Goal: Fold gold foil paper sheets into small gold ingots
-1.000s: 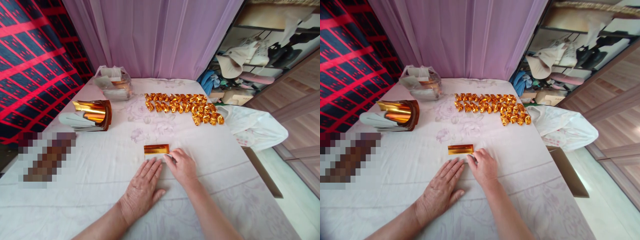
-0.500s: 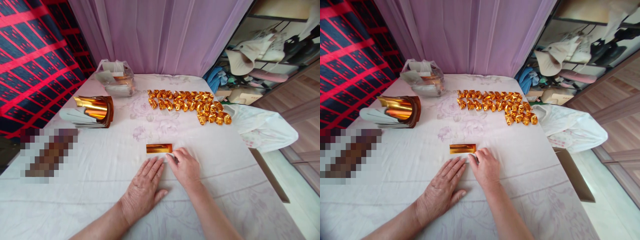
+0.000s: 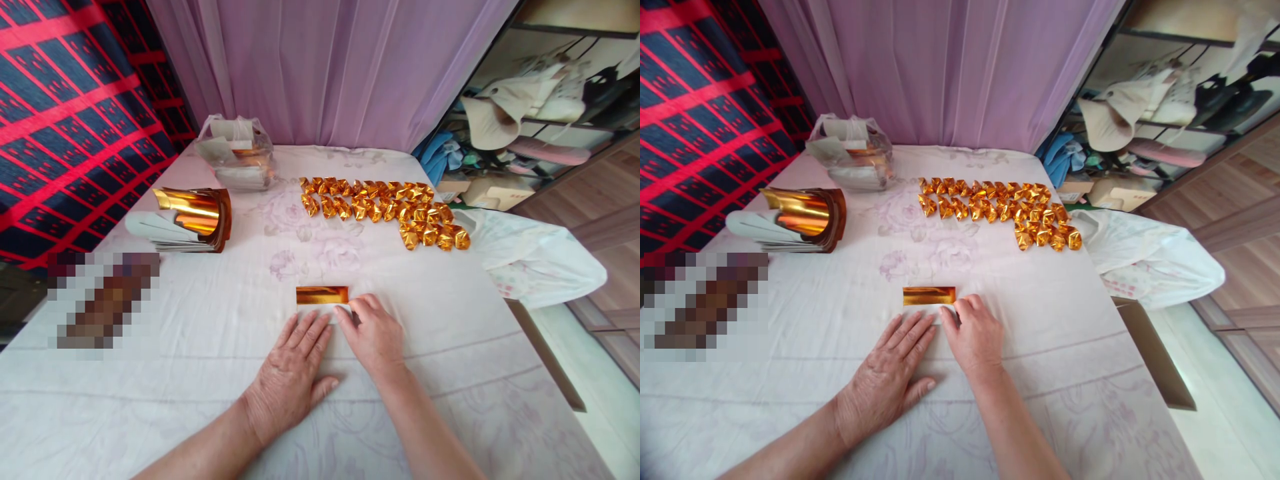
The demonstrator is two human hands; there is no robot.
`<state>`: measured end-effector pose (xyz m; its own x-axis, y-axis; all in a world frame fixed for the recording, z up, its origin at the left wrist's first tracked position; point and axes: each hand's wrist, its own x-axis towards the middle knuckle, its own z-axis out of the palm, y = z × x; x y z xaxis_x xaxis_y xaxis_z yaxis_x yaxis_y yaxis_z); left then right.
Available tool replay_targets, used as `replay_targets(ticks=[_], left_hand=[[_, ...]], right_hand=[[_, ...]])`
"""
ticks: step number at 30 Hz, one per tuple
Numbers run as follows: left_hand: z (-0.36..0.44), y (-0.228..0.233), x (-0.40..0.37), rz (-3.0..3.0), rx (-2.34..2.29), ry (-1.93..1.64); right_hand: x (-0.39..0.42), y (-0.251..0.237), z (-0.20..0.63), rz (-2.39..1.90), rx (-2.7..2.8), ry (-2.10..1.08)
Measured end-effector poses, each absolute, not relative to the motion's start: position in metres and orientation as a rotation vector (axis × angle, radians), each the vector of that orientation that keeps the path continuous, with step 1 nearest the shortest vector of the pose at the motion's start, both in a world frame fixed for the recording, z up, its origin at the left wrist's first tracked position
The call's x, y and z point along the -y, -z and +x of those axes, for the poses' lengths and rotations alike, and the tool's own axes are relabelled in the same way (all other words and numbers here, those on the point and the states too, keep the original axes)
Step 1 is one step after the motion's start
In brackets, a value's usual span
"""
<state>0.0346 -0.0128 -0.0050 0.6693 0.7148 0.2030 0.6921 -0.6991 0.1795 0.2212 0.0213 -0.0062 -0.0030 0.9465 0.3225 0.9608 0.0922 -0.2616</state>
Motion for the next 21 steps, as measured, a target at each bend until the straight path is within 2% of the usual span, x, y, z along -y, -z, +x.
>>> replay_targets(ticks=[21], left_hand=[[0.0345, 0.005, 0.0122, 2.764, -1.186, -0.39]], right_hand=[[-0.022, 0.0076, 0.2192, -1.915, 1.898, 0.025]])
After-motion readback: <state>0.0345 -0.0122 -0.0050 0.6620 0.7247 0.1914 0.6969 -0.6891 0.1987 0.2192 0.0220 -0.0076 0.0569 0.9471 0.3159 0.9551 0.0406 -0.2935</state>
